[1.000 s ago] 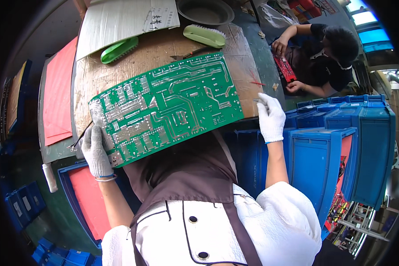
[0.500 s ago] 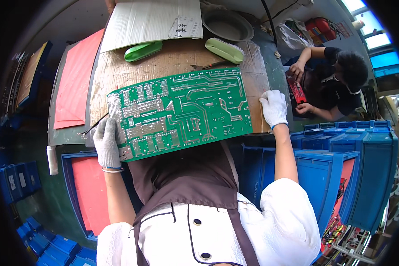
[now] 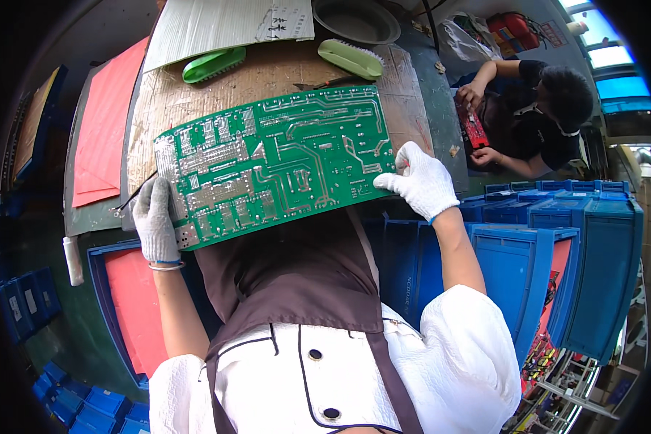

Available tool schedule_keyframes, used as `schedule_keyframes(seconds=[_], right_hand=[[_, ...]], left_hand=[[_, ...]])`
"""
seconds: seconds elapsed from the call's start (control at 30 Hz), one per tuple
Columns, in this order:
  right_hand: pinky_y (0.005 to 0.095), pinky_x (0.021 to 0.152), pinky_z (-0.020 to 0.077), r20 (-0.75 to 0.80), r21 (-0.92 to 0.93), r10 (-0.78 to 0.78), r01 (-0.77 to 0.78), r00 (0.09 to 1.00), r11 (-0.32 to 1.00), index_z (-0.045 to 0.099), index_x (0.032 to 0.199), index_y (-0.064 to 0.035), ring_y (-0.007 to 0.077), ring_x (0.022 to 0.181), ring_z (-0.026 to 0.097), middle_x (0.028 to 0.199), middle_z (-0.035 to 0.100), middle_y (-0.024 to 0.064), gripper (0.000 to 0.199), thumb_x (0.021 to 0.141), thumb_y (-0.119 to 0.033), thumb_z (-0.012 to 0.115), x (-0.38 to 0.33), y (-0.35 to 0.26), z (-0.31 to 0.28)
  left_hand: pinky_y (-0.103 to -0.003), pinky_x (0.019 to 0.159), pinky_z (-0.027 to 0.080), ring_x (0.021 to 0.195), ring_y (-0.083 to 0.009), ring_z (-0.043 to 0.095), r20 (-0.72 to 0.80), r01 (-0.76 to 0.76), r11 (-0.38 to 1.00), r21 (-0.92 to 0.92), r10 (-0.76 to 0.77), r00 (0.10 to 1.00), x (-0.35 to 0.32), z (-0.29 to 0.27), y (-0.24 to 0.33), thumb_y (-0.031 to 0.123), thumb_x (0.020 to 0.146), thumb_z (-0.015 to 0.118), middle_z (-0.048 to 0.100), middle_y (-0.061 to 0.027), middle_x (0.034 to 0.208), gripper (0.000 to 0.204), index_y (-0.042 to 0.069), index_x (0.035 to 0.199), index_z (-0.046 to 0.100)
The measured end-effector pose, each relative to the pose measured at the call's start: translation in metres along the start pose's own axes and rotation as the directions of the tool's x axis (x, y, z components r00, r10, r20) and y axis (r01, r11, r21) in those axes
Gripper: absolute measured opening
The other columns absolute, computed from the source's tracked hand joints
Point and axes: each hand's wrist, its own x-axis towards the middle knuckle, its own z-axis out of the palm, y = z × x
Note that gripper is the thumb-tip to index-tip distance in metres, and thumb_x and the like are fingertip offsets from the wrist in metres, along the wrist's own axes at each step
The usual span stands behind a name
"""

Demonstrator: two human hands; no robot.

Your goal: Scrubbing a printed circuit board with a sponge to clean it and inspecting the components.

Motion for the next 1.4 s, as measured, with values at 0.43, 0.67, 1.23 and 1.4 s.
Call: schedule_keyframes(seconds=[0.43, 0.67, 1.23, 1.4], right_hand=[[0.0335, 0.065, 0.0473, -0.1, 0.051, 0.128, -0.124, 0.987, 0.991, 0.06, 0.094, -0.0049, 0.0183, 0.066, 0.056, 0.073, 0.06, 0.0068, 0.039, 0.083, -0.035, 0.082, 0.015, -0.008, -0.008], [0.0372, 0.065, 0.0482, -0.142, 0.404, -0.179, 0.222, 0.974, 0.888, 0.062, 0.1, -0.0072, 0.0258, 0.066, 0.06, 0.075, 0.059, 0.0122, 0.027, 0.107, -0.03, 0.048, 0.065, -0.029, -0.024], [0.043, 0.101, 0.0491, -0.308, -0.366, -0.772, 0.68, 0.556, 0.636, 0.062, 0.133, -0.0142, 0.0345, 0.121, 0.061, 0.129, 0.064, 0.0154, 0.049, 0.093, -0.041, 0.069, 0.293, -0.194, 0.017], [0.0396, 0.088, 0.0524, -0.311, -0.173, -0.634, 0.614, 0.708, 0.77, 0.069, 0.114, -0.0073, 0.0321, 0.1, 0.068, 0.111, 0.069, 0.0141, 0.034, 0.093, -0.034, 0.071, 0.178, -0.136, -0.004]], left_hand=[[-0.021, 0.074, 0.046, 0.083, -0.0038, 0.055, -0.059, -0.03, 1.0, -0.005, 0.029, 0.998, -0.001, 0.011, 0.01, 0.02, 0.1, 0.066, 0.066, 0.0038, 0.091, 0.023, -0.001, 0.108, 0.072], [-0.022, 0.073, 0.047, 0.081, -0.0041, 0.055, -0.039, 0.017, 0.999, -0.036, -0.018, 0.999, -0.008, 0.016, 0.017, 0.02, 0.102, 0.064, 0.065, 0.0034, 0.09, 0.022, 0.0, 0.104, 0.071], [-0.024, 0.067, 0.043, 0.071, -0.0049, 0.051, -0.014, 0.18, 0.953, -0.245, -0.189, 0.982, -0.014, 0.008, 0.019, 0.047, 0.107, 0.047, 0.064, 0.0028, 0.082, 0.051, 0.002, 0.105, 0.071], [-0.024, 0.068, 0.044, 0.073, -0.0055, 0.052, 0.092, 0.276, 0.908, -0.314, -0.26, 0.961, -0.01, 0.002, 0.024, 0.051, 0.105, 0.05, 0.064, 0.0024, 0.084, 0.054, 0.001, 0.108, 0.07]])
